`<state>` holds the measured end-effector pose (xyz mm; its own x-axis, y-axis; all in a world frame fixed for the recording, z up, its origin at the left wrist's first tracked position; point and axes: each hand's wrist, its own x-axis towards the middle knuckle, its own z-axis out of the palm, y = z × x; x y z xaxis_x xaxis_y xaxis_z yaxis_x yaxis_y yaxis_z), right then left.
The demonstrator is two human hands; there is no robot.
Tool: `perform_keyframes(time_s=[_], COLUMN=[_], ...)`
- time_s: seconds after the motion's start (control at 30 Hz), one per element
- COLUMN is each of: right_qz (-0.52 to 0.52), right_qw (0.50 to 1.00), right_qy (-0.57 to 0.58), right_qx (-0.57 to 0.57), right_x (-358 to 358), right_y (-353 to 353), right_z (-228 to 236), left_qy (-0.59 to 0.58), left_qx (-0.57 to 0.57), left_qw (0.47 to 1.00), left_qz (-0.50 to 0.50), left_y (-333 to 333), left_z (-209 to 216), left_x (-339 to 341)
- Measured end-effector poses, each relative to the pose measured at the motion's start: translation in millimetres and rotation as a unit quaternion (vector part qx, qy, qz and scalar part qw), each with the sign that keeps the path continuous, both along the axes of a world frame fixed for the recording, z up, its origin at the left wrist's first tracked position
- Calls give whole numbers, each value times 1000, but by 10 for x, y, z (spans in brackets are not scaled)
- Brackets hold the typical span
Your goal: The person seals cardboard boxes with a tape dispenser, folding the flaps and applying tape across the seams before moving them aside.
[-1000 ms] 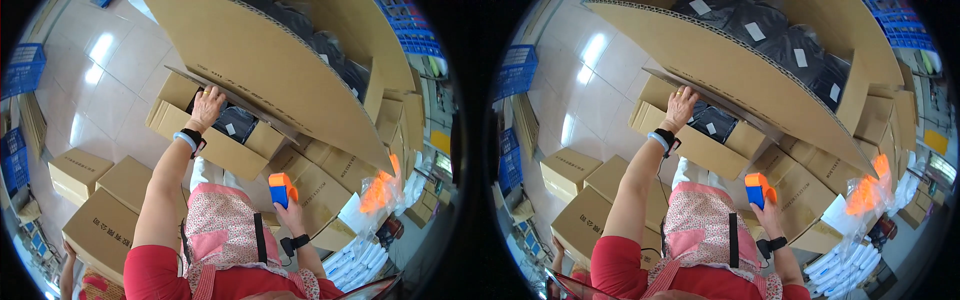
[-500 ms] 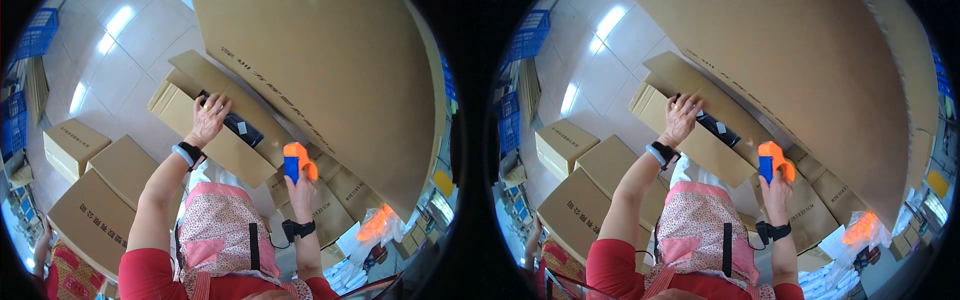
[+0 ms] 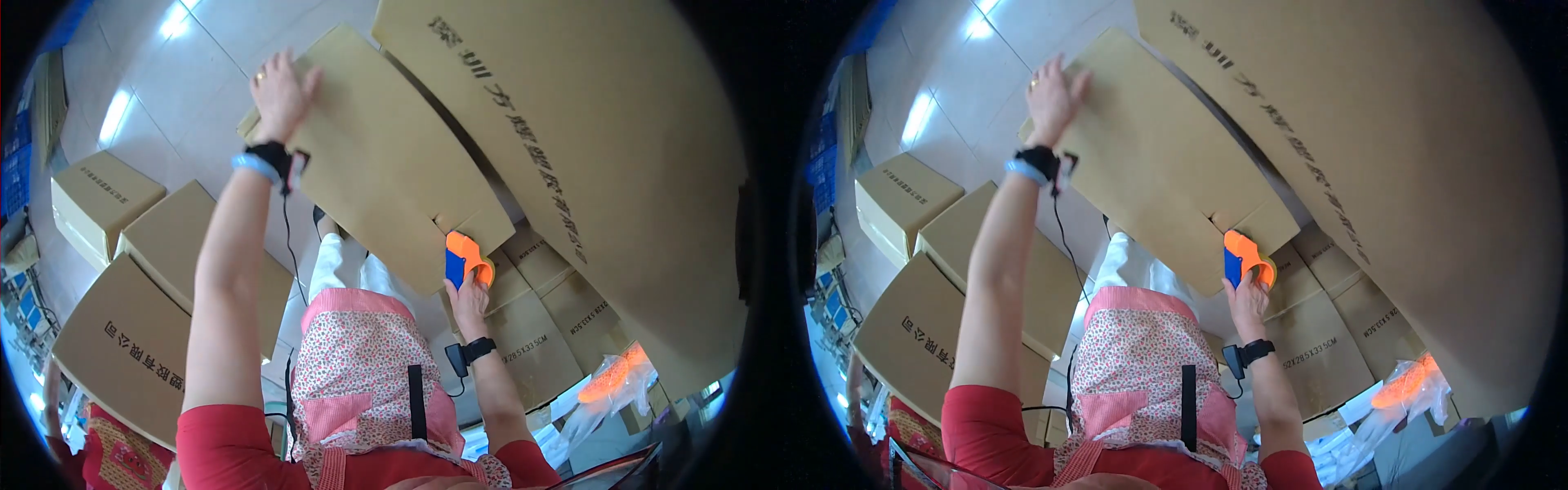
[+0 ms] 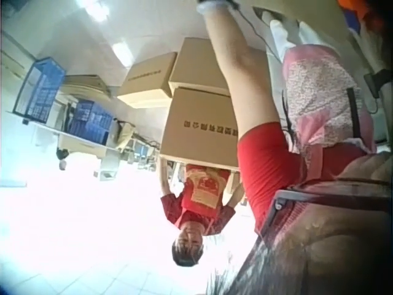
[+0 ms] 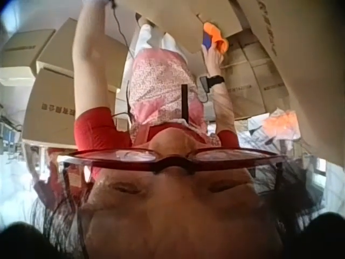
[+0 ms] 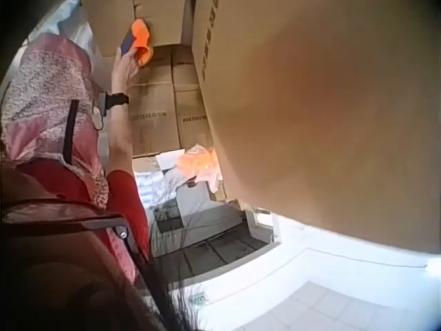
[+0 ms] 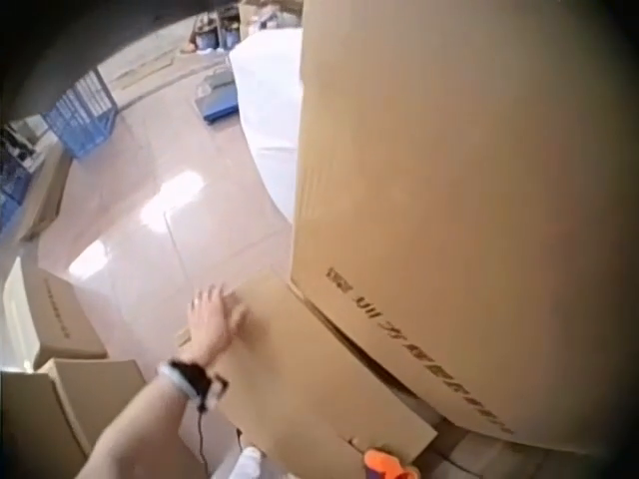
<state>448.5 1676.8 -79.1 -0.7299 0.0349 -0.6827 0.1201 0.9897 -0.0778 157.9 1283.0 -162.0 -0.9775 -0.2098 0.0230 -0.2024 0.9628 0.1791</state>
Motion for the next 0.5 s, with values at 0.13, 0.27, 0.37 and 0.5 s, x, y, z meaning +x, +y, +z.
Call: perform_keyframes(time_s=[0.13, 0.27, 0.37, 0.5], right_qz=[-211, -473, -593, -684], right_qw=[976, 853, 779, 695], right_qy=[8, 188, 141, 90], right_qx=[-43, -115, -149, -200], right_x=[101, 444, 203, 8], right_y=[-63, 274, 419, 617], right_z=[140, -11, -156, -404], left_qy=[-201, -200, -179, -204], left_qx=[84, 104, 99, 95], left_qw=[973, 970, 973, 963], left_qz=[74, 93, 107, 146], left_y=[-234, -270, -308, -444], left_z=[-93, -137, -149, -84], left_x=[-38, 40, 170, 611])
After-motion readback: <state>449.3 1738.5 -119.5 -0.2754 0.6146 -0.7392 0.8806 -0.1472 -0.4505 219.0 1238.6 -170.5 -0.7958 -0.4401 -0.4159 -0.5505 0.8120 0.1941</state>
